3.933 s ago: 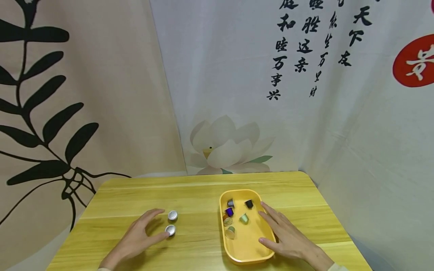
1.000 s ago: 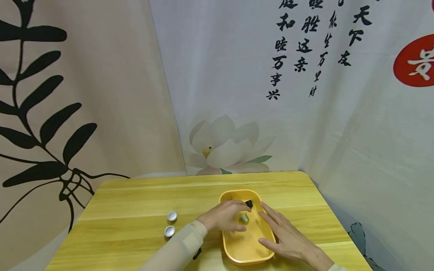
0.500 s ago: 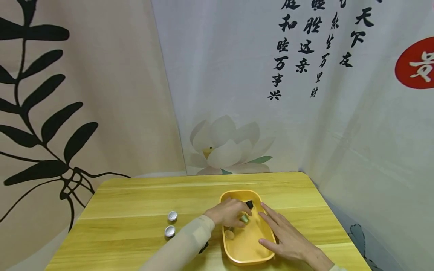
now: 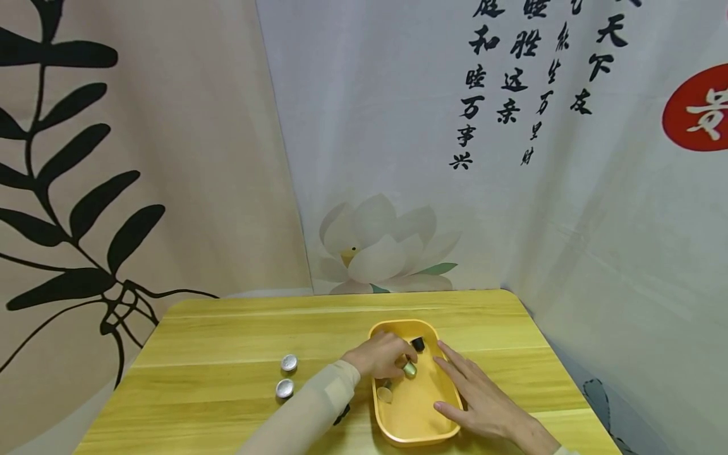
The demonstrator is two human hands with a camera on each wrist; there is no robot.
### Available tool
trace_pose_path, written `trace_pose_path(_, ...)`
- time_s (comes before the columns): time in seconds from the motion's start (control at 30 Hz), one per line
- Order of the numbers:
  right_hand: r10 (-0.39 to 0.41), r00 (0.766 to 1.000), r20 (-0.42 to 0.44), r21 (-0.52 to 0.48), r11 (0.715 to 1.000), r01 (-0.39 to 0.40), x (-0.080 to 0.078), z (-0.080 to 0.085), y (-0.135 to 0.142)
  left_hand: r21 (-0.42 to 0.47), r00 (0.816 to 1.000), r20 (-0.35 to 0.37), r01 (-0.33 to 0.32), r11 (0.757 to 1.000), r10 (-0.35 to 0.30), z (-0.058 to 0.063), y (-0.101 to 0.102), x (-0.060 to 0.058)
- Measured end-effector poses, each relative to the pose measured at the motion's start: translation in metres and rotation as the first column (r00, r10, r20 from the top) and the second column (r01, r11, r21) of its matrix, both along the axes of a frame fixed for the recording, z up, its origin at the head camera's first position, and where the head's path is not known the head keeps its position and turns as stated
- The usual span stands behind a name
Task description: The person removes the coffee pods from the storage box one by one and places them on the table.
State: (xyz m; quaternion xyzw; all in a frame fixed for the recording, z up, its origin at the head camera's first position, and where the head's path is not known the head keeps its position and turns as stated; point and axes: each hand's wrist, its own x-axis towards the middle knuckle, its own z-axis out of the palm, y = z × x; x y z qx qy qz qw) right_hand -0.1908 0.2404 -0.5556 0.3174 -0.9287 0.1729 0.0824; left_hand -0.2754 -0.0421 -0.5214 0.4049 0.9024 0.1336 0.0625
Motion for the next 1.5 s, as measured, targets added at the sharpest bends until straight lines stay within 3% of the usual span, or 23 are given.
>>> trace_pose_path(0.27, 0.006, 1.0, 0.023, -0.009, 1.0, -0.005, 0.002, -0.002, 0.001, -0.001, 1.0, 0.017, -0.004, 1.0, 0.004, -0.002, 0.0, 0.001)
trace_pose_path(0.5, 0.002, 1.0, 0.016, -0.008, 1.0, -0.002, 0.002, -0.003, 0.0, 0.067, 0.999, 0.048, -0.003, 0.998, 0.0, 0.0, -0.003, 0.0)
trace_pose_path(0.93, 0.003, 1.0, -0.008, -0.005, 1.0, -0.003, 0.001, -0.003, -0.001, 0.187, 0.993, 0.113, 0.003, 0.982, -0.025, 0.017, -0.013, 0.004)
trace_pose_path(1.3, 0.003, 1.0, -0.006, -0.01, 1.0, -0.003, 0.0, -0.002, -0.001, 0.227, 0.995, 0.095, 0.021, 0.974, -0.044, 0.031, -0.029, 0.012)
trace_pose_path(1.5, 0.0, 1.0, -0.001, -0.01, 1.0, 0.0, 0.0, -0.001, -0.002, 0.292, 0.995, 0.064, 0.056, 0.955, -0.078, 0.033, -0.043, 0.016)
